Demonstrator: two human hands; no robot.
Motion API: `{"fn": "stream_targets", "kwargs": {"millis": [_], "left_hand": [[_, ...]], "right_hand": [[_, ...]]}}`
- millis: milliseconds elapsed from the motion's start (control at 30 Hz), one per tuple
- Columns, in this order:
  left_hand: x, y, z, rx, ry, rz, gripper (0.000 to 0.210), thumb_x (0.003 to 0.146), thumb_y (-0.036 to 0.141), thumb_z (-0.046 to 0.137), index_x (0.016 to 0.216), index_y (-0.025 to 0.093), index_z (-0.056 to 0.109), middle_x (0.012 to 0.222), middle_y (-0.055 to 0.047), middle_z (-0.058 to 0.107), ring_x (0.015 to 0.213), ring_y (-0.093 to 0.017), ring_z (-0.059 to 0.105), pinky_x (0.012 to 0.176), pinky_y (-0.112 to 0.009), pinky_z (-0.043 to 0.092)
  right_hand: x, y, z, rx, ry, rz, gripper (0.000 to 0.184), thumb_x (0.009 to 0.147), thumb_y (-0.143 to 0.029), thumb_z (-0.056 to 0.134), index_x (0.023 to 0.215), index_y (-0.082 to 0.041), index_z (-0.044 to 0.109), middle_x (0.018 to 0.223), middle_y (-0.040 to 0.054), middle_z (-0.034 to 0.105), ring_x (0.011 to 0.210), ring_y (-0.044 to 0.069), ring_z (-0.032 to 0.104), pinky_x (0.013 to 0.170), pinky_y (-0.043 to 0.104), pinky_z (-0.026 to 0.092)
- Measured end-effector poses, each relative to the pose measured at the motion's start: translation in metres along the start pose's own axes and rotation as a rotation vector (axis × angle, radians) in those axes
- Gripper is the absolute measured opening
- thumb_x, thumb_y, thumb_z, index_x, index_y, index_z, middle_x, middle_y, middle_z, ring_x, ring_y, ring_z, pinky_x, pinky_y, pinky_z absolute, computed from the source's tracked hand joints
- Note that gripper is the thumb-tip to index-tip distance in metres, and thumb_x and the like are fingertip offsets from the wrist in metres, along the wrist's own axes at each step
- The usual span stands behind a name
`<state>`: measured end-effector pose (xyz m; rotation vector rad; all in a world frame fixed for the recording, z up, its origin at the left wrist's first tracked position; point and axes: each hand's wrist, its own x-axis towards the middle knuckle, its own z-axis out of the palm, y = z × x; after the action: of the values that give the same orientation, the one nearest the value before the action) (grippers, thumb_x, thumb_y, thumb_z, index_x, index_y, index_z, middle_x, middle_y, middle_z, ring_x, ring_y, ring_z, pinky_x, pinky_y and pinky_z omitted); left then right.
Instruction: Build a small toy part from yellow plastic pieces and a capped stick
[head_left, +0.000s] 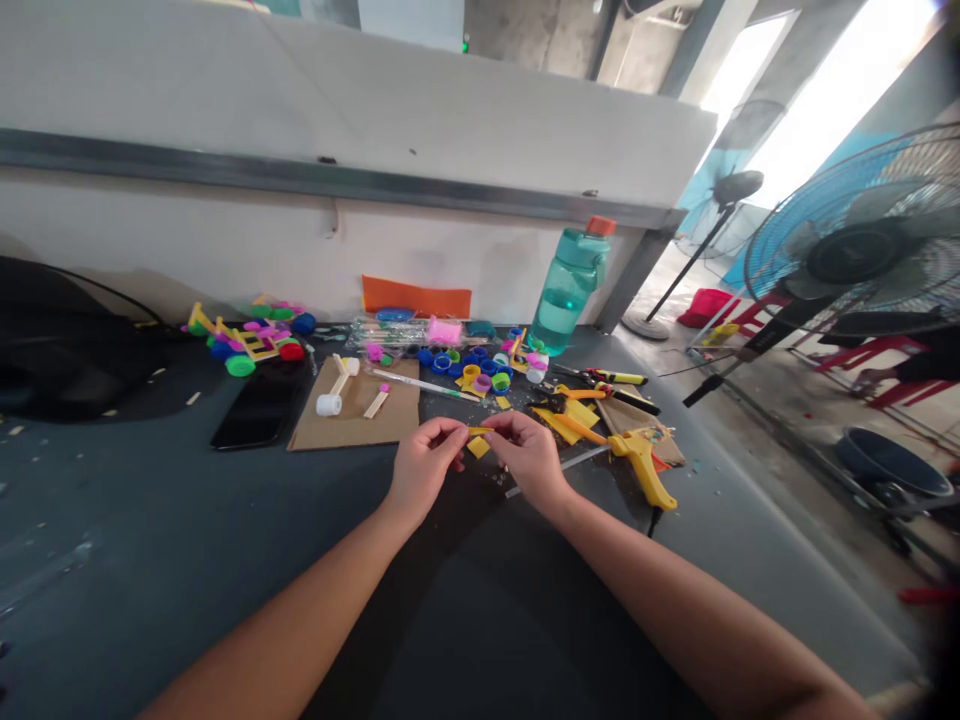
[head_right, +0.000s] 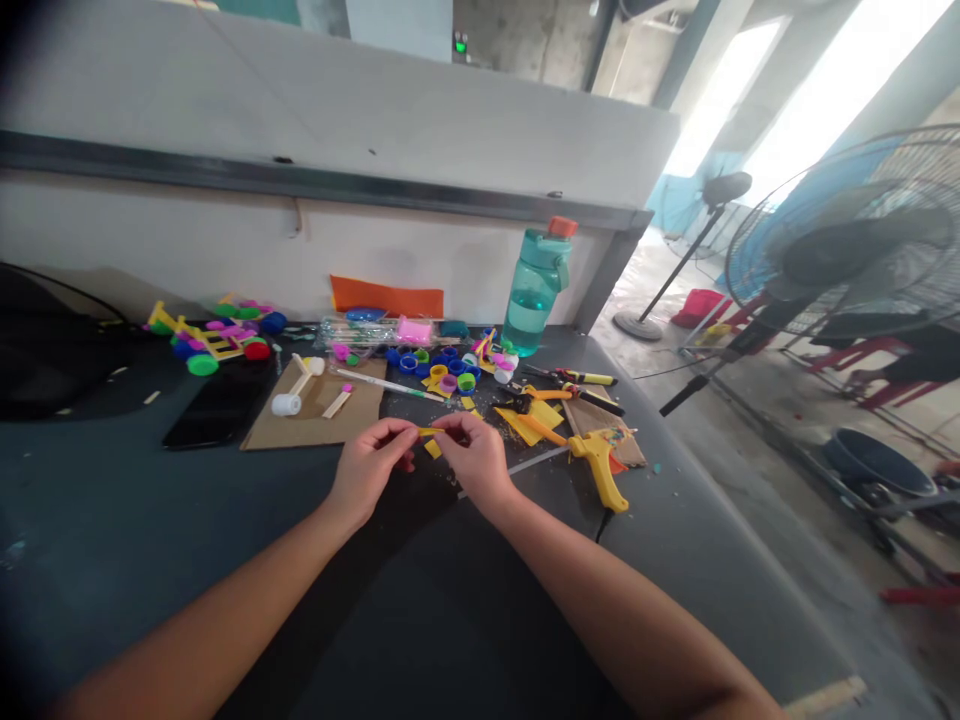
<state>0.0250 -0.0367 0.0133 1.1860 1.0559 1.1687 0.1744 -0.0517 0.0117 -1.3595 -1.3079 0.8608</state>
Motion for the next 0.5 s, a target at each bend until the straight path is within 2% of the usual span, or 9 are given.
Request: {"fn": "stream_targets", "kwargs": {"millis": [100,167,233,300,333,400,500], "left_hand": [[0.003,-0.001,-0.001,-0.032,0.040,0.007,0.025,0.072,0.040,0.070,0.080,0.017,0.070,0.071,0.000,0.063,0.057,-0.011,0.056,0.052,-0.021,0.048],[0.005,0.000,-0.002,-0.088,0.082,-0.009,0.026,0.069,0.040,0.072,0.080,0.016,0.070,0.073,0.000,0.063,0.058,-0.010,0.055,0.052,-0.021,0.049],[0.007,0.001,-0.002,-0.135,0.117,-0.031,0.028,0.066,0.039,0.074,0.080,0.016,0.069,0.074,-0.001,0.064,0.060,-0.010,0.055,0.052,-0.020,0.049],[0.009,0.002,-0.003,-0.164,0.136,-0.042,0.029,0.065,0.038,0.075,0.081,0.015,0.069,0.074,-0.001,0.064,0.061,-0.010,0.054,0.052,-0.020,0.050],[0.009,0.002,-0.004,-0.176,0.142,-0.042,0.029,0.065,0.039,0.075,0.081,0.015,0.069,0.073,-0.001,0.063,0.061,-0.010,0.054,0.052,-0.021,0.051],[0.011,0.002,-0.005,-0.202,0.157,-0.035,0.030,0.065,0.039,0.074,0.082,0.015,0.068,0.073,-0.001,0.063,0.063,-0.010,0.054,0.053,-0.021,0.052],[0.013,0.001,-0.007,-0.248,0.189,-0.049,0.032,0.063,0.039,0.075,0.082,0.014,0.067,0.073,-0.002,0.063,0.064,-0.011,0.055,0.052,-0.021,0.052]], "right_hand": [[0.004,-0.013,-0.005,-0.116,0.019,-0.100,0.022,0.079,-0.029,0.060,0.097,-0.019,0.065,0.079,0.0023,0.068,0.066,0.015,0.060,0.062,0.026,0.048],[0.008,-0.034,-0.020,-0.237,0.034,-0.202,0.033,0.081,-0.031,0.059,0.112,-0.020,0.059,0.088,0.0037,0.069,0.072,0.016,0.062,0.066,0.027,0.049],[0.011,-0.059,-0.047,-0.428,0.090,-0.282,0.038,0.082,-0.034,0.058,0.117,-0.020,0.055,0.093,0.0053,0.069,0.077,0.017,0.063,0.069,0.028,0.049],[0.010,-0.080,-0.081,-0.720,0.174,-0.274,0.035,0.084,-0.040,0.056,0.113,-0.021,0.057,0.093,0.0065,0.068,0.083,0.020,0.064,0.074,0.032,0.049],[0.007,-0.086,-0.099,-0.896,0.221,-0.209,0.036,0.085,-0.045,0.054,0.111,-0.021,0.058,0.095,0.0080,0.068,0.087,0.023,0.064,0.076,0.034,0.048],[-0.003,-0.083,-0.131,-1.217,0.256,0.034,0.045,0.084,-0.054,0.053,0.110,-0.017,0.058,0.100,0.0144,0.066,0.097,0.031,0.062,0.080,0.041,0.047],[-0.017,-0.048,-0.162,-1.432,0.167,0.402,0.062,0.083,-0.064,0.049,0.109,-0.008,0.058,0.104,0.0238,0.063,0.102,0.037,0.061,0.079,0.044,0.047]]}}
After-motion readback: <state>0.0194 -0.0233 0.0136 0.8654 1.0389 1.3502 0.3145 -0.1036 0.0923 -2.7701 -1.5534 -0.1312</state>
